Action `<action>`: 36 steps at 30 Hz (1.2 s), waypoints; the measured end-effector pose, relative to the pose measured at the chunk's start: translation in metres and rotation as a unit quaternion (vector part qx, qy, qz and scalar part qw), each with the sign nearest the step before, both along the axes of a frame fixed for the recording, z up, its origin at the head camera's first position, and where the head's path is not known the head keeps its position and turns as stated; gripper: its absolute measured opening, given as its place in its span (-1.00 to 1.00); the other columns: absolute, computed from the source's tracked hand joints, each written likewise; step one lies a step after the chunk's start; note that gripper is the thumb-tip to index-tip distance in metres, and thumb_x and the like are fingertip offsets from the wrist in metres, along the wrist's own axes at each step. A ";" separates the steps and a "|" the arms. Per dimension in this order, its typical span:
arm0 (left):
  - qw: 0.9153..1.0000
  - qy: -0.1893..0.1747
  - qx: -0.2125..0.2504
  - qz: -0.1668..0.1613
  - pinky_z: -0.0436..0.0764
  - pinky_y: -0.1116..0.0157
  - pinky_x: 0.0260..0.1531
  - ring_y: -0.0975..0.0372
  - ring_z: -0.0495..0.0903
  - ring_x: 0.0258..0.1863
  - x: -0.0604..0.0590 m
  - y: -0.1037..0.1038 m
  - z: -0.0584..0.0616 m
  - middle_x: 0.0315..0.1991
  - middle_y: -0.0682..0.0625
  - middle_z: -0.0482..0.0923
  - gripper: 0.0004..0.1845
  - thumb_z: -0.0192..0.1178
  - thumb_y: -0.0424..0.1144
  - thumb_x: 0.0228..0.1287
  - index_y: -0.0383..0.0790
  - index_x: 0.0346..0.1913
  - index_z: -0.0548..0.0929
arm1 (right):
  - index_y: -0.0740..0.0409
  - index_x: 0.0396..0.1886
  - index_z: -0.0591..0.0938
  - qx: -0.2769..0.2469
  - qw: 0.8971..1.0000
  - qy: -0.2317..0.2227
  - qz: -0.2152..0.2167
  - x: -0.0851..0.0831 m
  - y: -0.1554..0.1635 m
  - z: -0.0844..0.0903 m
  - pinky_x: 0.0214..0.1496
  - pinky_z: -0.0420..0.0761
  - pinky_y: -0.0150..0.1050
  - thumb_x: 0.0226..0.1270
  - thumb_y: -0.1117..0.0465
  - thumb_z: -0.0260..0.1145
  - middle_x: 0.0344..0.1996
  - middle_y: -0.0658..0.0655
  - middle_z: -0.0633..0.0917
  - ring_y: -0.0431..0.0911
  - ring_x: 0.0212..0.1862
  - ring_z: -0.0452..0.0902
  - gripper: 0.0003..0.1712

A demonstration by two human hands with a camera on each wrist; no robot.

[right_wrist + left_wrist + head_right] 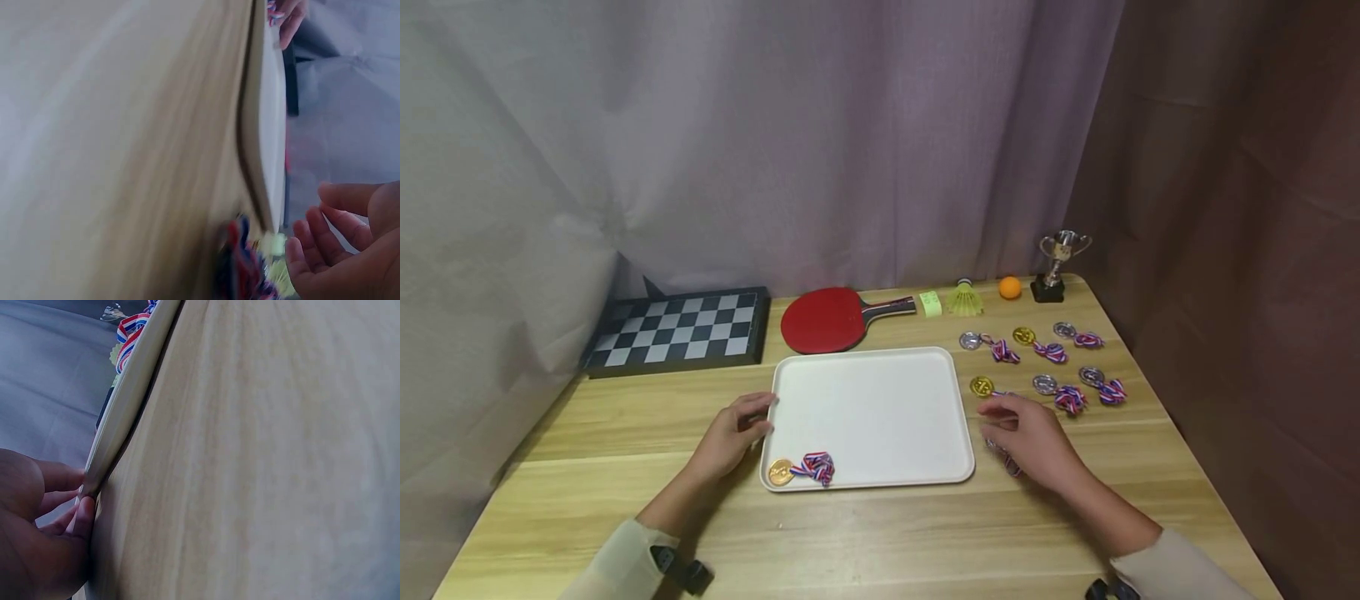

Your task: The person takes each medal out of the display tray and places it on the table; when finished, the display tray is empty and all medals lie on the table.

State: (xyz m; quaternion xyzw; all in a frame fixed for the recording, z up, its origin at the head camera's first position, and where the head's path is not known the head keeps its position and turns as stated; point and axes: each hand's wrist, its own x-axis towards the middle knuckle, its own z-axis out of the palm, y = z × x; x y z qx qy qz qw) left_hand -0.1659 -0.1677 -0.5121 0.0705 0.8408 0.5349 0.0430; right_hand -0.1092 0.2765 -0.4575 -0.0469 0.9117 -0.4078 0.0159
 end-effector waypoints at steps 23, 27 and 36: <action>1.000 0.005 0.010 -0.004 0.67 0.20 0.16 -0.10 0.59 0.19 -0.001 -0.001 -0.002 0.35 -0.30 0.48 -0.52 0.24 -0.60 0.32 -0.48 0.30 0.57 | 0.20 -0.01 0.76 -0.105 0.979 -0.060 0.165 -0.031 -0.146 -0.005 0.07 0.71 -0.25 0.32 0.33 0.45 -0.07 0.14 0.76 -0.04 0.01 0.64 -0.75; 1.000 0.012 0.018 -0.006 0.67 0.30 0.11 -0.12 0.60 0.16 0.000 -0.002 -0.002 0.33 -0.33 0.48 -0.52 0.23 -0.63 0.30 -0.51 0.29 0.57 | 0.22 0.00 0.76 -0.115 0.969 -0.059 0.210 -0.034 -0.174 -0.011 0.10 0.71 -0.22 0.30 0.33 0.46 -0.08 0.14 0.76 -0.02 0.00 0.64 -0.72; 1.000 0.002 0.025 -0.012 0.65 0.16 0.19 -0.12 0.59 0.20 -0.001 -0.003 -0.002 0.35 -0.30 0.47 -0.53 0.23 -0.60 0.33 -0.48 0.30 0.57 | 0.14 0.10 0.75 -0.065 0.945 -0.064 0.315 -0.043 -0.216 -0.026 0.13 0.65 -0.27 0.26 0.24 0.53 -0.01 0.05 0.75 -0.10 0.05 0.66 -0.60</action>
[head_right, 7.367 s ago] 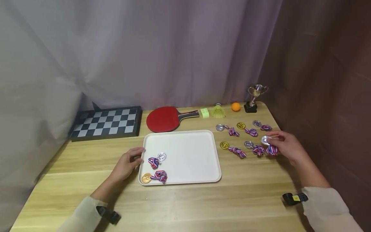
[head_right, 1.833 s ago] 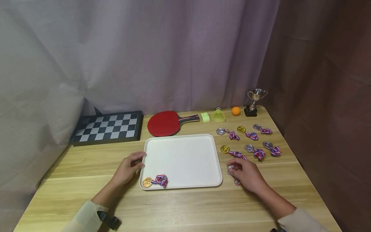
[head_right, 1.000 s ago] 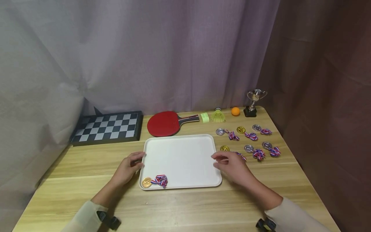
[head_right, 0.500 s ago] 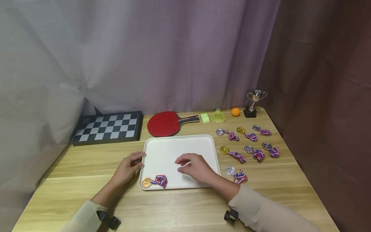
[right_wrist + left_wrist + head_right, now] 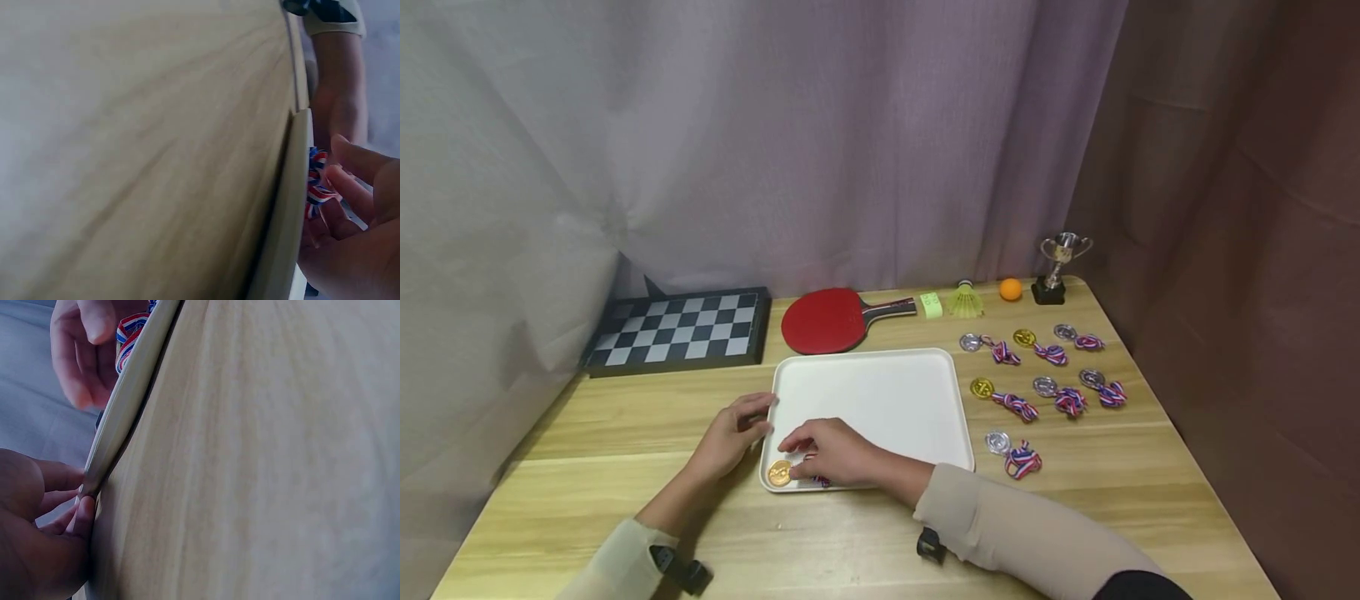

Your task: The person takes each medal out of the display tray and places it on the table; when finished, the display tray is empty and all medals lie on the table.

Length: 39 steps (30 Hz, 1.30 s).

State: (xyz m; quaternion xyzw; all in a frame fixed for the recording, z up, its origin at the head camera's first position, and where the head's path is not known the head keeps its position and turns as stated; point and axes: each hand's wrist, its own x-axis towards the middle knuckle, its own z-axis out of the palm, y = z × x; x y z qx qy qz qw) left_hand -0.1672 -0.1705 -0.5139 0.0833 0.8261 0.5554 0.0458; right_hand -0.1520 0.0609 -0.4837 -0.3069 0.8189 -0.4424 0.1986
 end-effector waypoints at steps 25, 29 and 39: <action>1.000 0.005 -0.011 -0.005 0.65 0.14 0.18 -0.11 0.60 0.19 0.000 -0.001 0.001 0.35 -0.29 0.47 -0.54 0.24 -0.59 0.33 -0.47 0.30 0.58 | 0.01 -0.08 0.67 0.128 0.977 0.157 0.067 -0.003 -0.018 -0.002 0.11 0.49 -0.40 0.14 0.20 0.59 -0.16 -0.04 0.62 -0.20 -0.02 0.47 -0.64; 1.000 0.006 -0.014 -0.003 0.66 0.14 0.18 -0.12 0.60 0.19 0.000 0.000 0.001 0.35 -0.30 0.47 -0.54 0.24 -0.59 0.33 -0.49 0.30 0.57 | 0.05 -0.04 0.63 0.108 0.982 0.138 0.070 -0.004 -0.015 -0.001 0.10 0.49 -0.39 0.21 0.22 0.52 -0.17 -0.04 0.61 -0.19 -0.02 0.46 -0.66; 1.000 -0.006 -0.003 0.005 0.66 0.30 0.12 -0.12 0.58 0.20 0.001 0.002 0.001 0.36 -0.31 0.46 -0.53 0.23 -0.60 0.34 -0.49 0.31 0.56 | 0.02 0.02 0.60 0.042 0.997 0.044 0.041 -0.006 0.006 0.006 -0.13 0.56 -0.43 0.34 0.19 0.47 -0.35 -0.14 0.60 -0.29 -0.24 0.52 -0.69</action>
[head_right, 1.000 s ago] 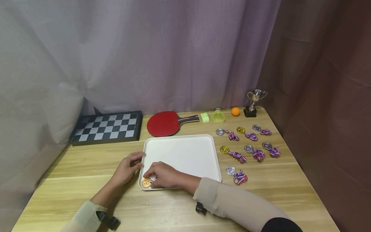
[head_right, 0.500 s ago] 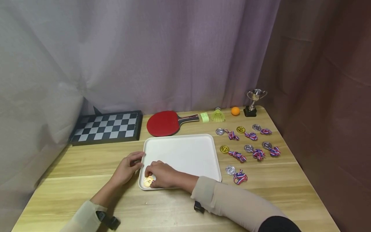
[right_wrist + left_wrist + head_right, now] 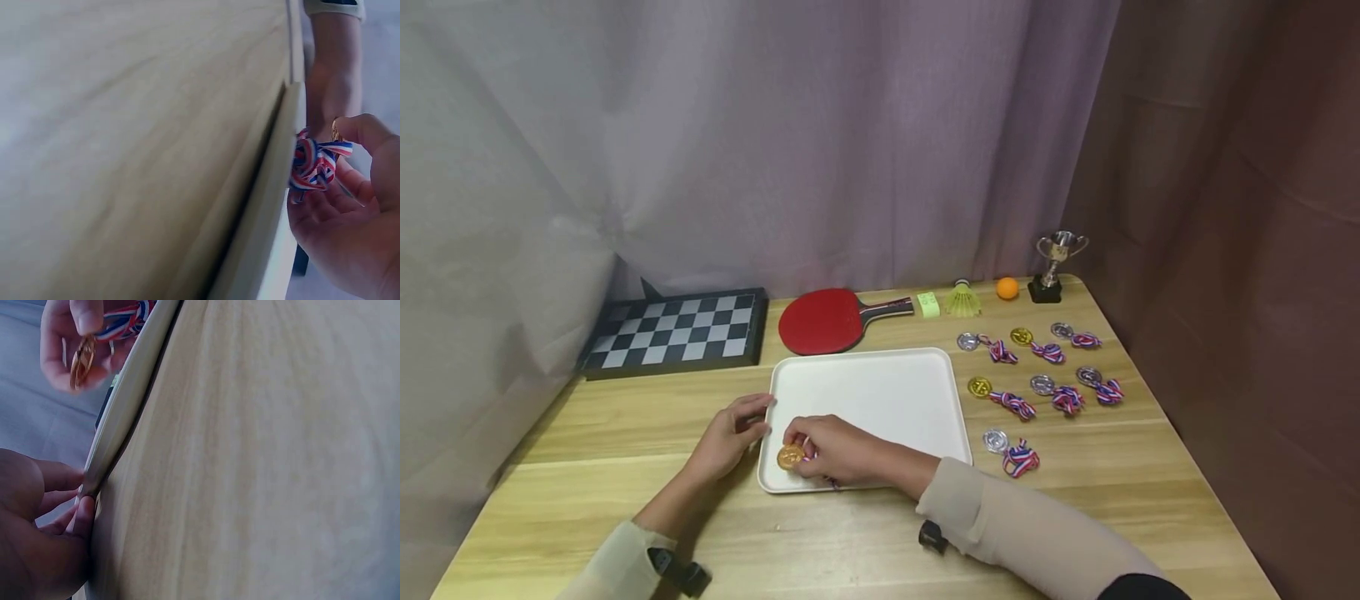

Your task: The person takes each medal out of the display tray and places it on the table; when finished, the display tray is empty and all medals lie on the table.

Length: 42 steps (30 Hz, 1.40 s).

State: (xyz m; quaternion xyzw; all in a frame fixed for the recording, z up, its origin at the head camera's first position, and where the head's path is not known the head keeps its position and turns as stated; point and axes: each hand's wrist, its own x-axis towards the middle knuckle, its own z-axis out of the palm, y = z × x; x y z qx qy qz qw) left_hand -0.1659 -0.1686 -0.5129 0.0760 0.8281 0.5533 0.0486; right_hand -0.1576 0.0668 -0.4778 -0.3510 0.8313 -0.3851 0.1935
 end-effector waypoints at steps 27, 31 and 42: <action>1.000 -0.016 -0.017 0.018 0.65 0.46 -0.04 -0.04 0.57 0.18 -0.001 0.000 -0.002 0.34 -0.25 0.48 -0.51 0.24 -0.60 0.33 -0.40 0.32 0.59 | 0.25 0.27 0.60 -0.050 0.953 -0.042 -0.295 0.056 0.204 0.032 -0.48 0.54 -0.35 0.38 0.19 0.44 -0.22 0.14 0.64 -0.19 -0.30 0.52 -0.49; 1.000 -0.008 -0.016 0.014 0.66 0.45 -0.06 -0.06 0.58 0.16 -0.001 0.000 -0.003 0.32 -0.26 0.49 -0.52 0.25 -0.60 0.33 -0.41 0.31 0.60 | 0.28 0.31 0.56 -0.031 0.942 -0.020 -0.332 0.066 0.244 0.027 -0.54 0.50 -0.33 0.43 0.20 0.40 -0.29 0.12 0.64 -0.23 -0.37 0.52 -0.48; 1.000 -0.017 -0.016 0.012 0.67 0.39 0.02 -0.03 0.58 0.18 -0.003 -0.001 -0.004 0.35 -0.23 0.48 -0.51 0.25 -0.59 0.33 -0.39 0.32 0.60 | 0.44 0.24 0.52 0.060 0.915 0.029 -0.398 0.077 0.309 -0.001 -0.44 0.56 -0.35 0.45 0.23 0.38 -0.09 0.31 0.73 -0.36 -0.33 0.51 -0.50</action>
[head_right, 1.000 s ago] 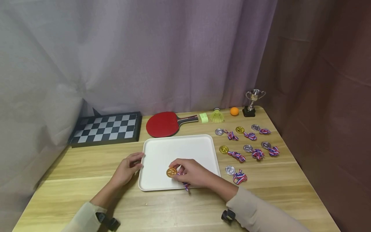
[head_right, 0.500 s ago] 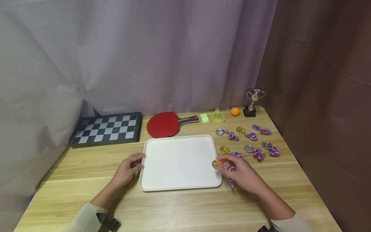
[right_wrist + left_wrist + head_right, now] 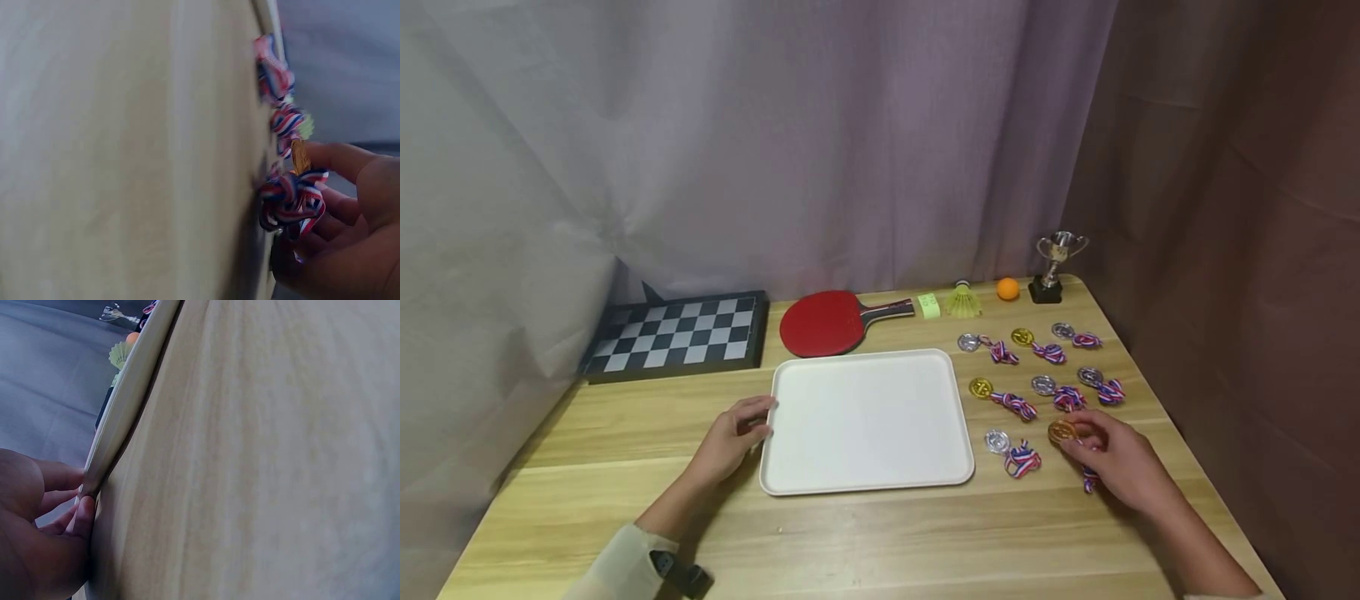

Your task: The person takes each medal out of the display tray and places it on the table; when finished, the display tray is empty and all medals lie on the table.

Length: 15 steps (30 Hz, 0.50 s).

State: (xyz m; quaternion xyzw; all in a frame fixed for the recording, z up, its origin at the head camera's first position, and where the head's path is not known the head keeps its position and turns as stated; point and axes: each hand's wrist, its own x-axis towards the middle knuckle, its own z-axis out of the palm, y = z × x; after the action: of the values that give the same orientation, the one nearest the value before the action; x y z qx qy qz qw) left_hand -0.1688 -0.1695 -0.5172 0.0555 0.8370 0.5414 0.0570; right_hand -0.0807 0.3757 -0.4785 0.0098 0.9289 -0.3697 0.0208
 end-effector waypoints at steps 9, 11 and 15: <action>1.000 0.004 0.005 0.002 0.66 0.43 -0.01 -0.04 0.58 0.17 0.002 0.001 0.001 0.34 -0.25 0.48 -0.51 0.24 -0.61 0.33 -0.41 0.31 0.59 | 0.31 0.06 0.67 0.102 0.993 0.061 -0.014 -0.006 0.005 -0.013 -0.35 0.50 -0.38 0.26 0.20 0.54 -0.21 0.17 0.76 -0.35 -0.27 0.52 -0.56; 1.000 0.007 0.004 0.000 0.66 0.43 0.00 -0.05 0.58 0.17 0.002 0.000 0.001 0.33 -0.26 0.48 -0.51 0.24 -0.61 0.32 -0.42 0.31 0.59 | 0.29 0.06 0.68 0.113 0.992 0.057 -0.013 -0.007 0.006 -0.013 -0.34 0.52 -0.35 0.24 0.18 0.56 -0.20 0.19 0.75 -0.21 -0.22 0.58 -0.55; 1.000 0.011 0.002 -0.003 0.66 0.39 0.02 -0.06 0.58 0.17 0.002 0.000 0.001 0.34 -0.28 0.47 -0.52 0.24 -0.61 0.33 -0.43 0.31 0.58 | 0.26 0.05 0.70 0.117 0.991 0.060 -0.008 -0.008 0.007 -0.012 -0.31 0.54 -0.35 0.20 0.17 0.59 -0.16 0.24 0.74 -0.05 -0.16 0.61 -0.54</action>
State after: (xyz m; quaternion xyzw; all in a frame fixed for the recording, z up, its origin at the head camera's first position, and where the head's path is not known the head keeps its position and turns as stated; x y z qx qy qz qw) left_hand -0.1673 -0.1698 -0.5161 0.0639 0.8363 0.5422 0.0498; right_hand -0.0882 0.3830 -0.4906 -0.0026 0.9652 -0.2585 -0.0393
